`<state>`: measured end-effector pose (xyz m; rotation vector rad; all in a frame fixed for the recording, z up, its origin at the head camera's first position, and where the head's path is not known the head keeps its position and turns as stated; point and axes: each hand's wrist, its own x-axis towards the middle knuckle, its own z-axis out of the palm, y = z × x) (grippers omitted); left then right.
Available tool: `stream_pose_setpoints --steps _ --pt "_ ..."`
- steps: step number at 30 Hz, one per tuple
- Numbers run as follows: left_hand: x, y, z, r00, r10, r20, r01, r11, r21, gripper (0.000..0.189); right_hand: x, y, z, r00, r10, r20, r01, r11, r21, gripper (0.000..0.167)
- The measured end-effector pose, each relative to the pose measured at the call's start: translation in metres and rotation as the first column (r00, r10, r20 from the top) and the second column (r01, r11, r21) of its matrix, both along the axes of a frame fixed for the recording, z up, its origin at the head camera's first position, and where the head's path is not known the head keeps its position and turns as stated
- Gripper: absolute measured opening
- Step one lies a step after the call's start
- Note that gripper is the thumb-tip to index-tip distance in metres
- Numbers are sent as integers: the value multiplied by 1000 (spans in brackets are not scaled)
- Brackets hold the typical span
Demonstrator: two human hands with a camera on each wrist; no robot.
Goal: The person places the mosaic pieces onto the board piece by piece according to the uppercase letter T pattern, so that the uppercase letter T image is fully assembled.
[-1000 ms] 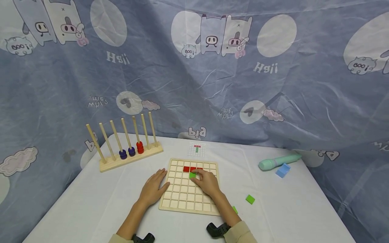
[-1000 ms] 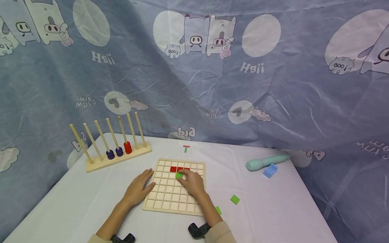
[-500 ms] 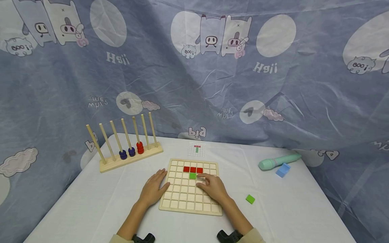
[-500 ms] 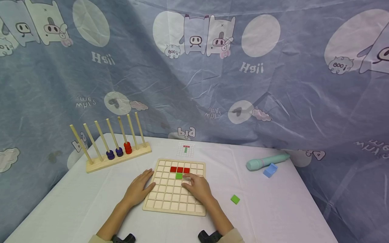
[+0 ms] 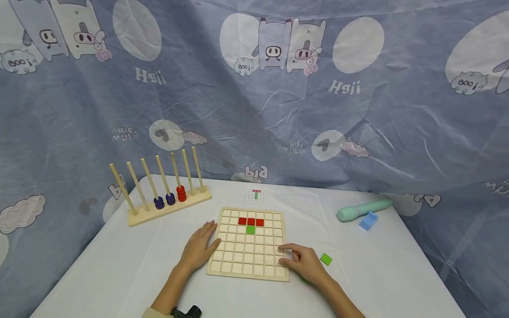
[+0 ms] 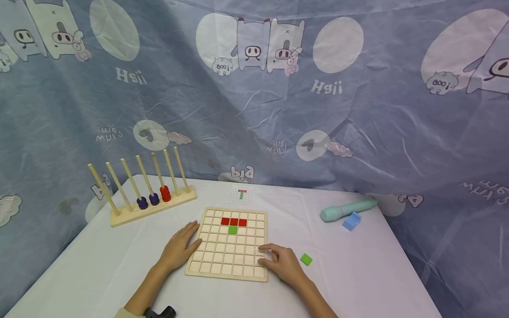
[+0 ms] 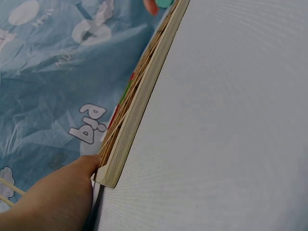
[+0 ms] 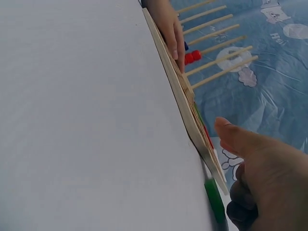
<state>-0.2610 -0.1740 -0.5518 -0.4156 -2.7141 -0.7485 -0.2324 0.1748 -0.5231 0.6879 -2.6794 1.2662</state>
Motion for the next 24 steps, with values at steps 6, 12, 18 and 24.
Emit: stream_pose_setpoints --steps 6,12,18,24 --pt "1 -1 1 1000 0 -4 0 1000 3 57 17 27 -3 1000 -8 8 8 1000 3 34" --pt "0 -1 0 1000 6 -15 -5 1000 4 56 27 44 -6 999 -8 -35 9 1000 10 34" --pt "-1 -1 -1 1000 10 -8 -10 1000 6 57 34 52 -4 999 -8 -35 9 1000 19 35" --pt "-1 1 0 1000 1 -6 -1 1000 9 57 37 54 -5 999 -8 -31 9 1000 28 34"
